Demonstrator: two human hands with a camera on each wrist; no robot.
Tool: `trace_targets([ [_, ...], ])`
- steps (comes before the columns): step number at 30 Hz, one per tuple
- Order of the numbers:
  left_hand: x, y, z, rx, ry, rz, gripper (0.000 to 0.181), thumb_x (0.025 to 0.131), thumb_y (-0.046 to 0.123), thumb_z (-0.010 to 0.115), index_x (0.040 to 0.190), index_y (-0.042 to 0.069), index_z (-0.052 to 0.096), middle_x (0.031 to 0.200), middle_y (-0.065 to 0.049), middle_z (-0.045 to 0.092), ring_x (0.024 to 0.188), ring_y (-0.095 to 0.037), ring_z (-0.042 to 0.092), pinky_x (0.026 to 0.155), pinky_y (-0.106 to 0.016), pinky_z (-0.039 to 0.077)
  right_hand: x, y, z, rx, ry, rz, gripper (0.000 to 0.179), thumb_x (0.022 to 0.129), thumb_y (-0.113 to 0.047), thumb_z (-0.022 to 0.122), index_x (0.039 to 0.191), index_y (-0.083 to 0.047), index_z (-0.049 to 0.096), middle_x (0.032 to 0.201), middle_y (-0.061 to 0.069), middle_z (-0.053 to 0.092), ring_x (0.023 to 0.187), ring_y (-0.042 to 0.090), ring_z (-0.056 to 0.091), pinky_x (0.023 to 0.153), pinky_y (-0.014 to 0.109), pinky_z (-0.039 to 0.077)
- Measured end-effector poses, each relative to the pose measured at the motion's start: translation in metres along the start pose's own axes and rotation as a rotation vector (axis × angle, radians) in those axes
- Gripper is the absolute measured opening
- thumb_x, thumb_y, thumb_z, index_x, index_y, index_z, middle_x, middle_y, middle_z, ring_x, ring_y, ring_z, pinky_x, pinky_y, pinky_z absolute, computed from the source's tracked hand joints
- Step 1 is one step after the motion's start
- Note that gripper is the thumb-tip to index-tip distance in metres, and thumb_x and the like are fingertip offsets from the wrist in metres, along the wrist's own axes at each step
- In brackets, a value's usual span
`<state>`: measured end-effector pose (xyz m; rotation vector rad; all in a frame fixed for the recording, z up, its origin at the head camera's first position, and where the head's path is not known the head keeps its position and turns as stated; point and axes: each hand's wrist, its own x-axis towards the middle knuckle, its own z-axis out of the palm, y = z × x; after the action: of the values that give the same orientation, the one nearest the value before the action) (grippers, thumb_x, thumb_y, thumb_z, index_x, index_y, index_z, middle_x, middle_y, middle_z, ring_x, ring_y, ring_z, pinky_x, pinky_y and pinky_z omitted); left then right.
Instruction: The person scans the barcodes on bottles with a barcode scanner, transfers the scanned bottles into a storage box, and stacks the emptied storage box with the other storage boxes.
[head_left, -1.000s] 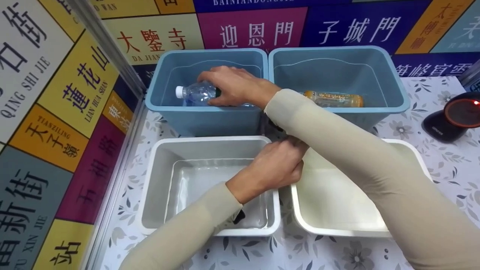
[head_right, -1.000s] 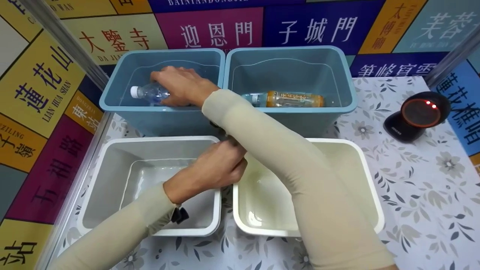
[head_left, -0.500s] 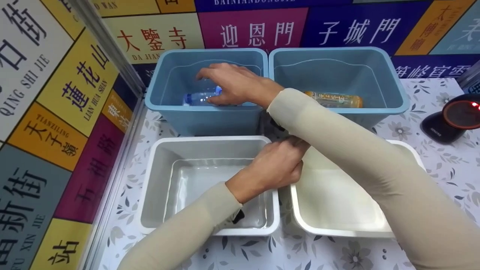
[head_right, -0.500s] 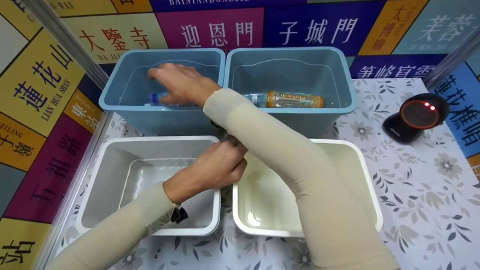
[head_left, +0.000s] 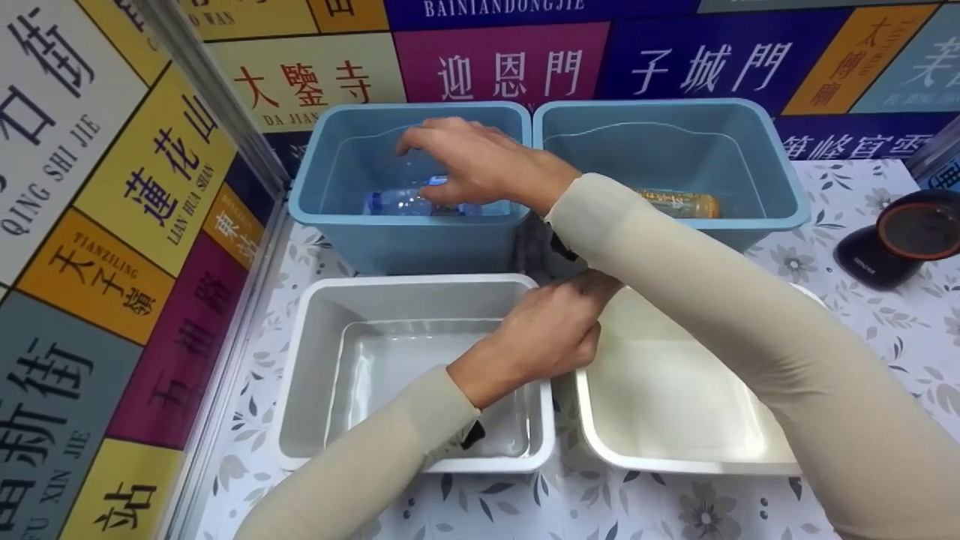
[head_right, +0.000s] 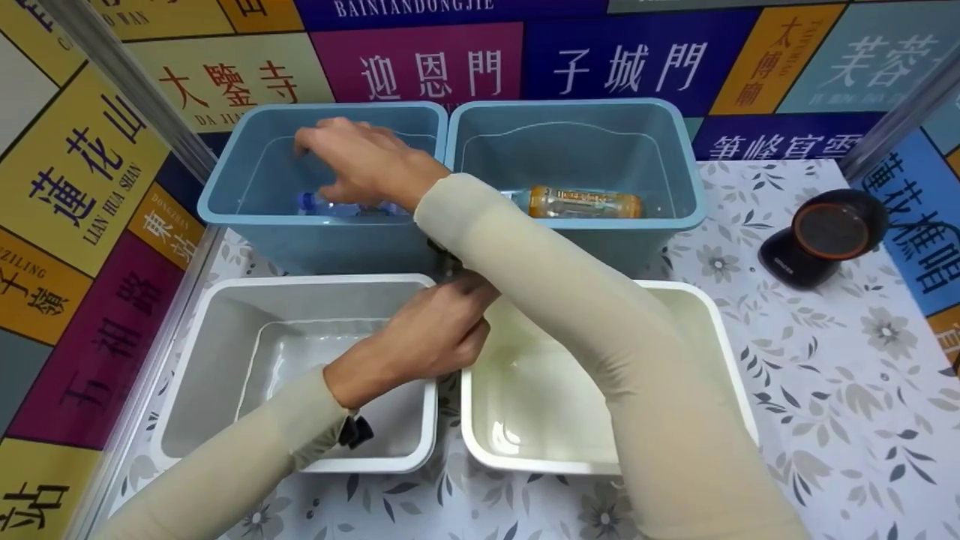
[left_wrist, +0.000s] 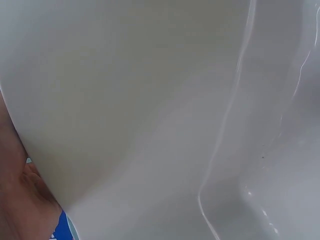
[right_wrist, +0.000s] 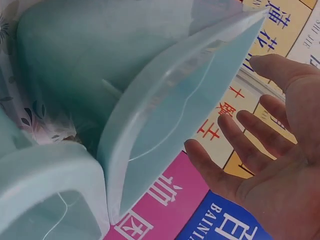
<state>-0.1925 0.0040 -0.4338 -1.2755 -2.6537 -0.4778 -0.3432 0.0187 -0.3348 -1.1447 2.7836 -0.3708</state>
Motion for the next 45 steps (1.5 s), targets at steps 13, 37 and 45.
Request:
trace_targets([
  [13, 0.003, 0.001, -0.002, -0.022, -0.029, -0.009, 0.052, 0.093, 0.013, 0.044, 0.145, 0.019, 0.048, 0.132, 0.001, 0.062, 0.106, -0.014, 0.065, 0.075, -0.035, 0.058, -0.016, 0.004, -0.017, 0.001, 0.033, -0.03, 0.057, 0.094, -0.039, 0.065, 0.146, -0.021, 0.049, 0.147, 0.001, 0.052, 0.125, 0.019, 0.056, 0.105, 0.037, 0.051],
  [37, 0.0, 0.0, -0.001, 0.024, -0.031, -0.001, 0.051, 0.094, 0.017, 0.047, 0.145, 0.018, 0.048, 0.125, -0.001, 0.063, 0.103, -0.017, 0.065, 0.076, -0.037, 0.059, -0.068, 0.008, -0.025, 0.03, 0.098, -0.105, 0.046, 0.094, -0.036, 0.067, 0.137, -0.019, 0.059, 0.139, 0.002, 0.059, 0.123, 0.02, 0.059, 0.101, 0.039, 0.053],
  [45, -0.001, 0.0, 0.001, 0.026, -0.007, 0.009, 0.05, 0.093, 0.015, 0.048, 0.143, 0.018, 0.05, 0.127, 0.0, 0.062, 0.105, -0.017, 0.066, 0.079, -0.038, 0.058, -0.089, 0.019, -0.024, 0.037, 0.121, -0.131, 0.045, 0.095, -0.032, 0.067, 0.136, -0.016, 0.059, 0.138, 0.004, 0.06, 0.12, 0.021, 0.06, 0.101, 0.042, 0.053],
])
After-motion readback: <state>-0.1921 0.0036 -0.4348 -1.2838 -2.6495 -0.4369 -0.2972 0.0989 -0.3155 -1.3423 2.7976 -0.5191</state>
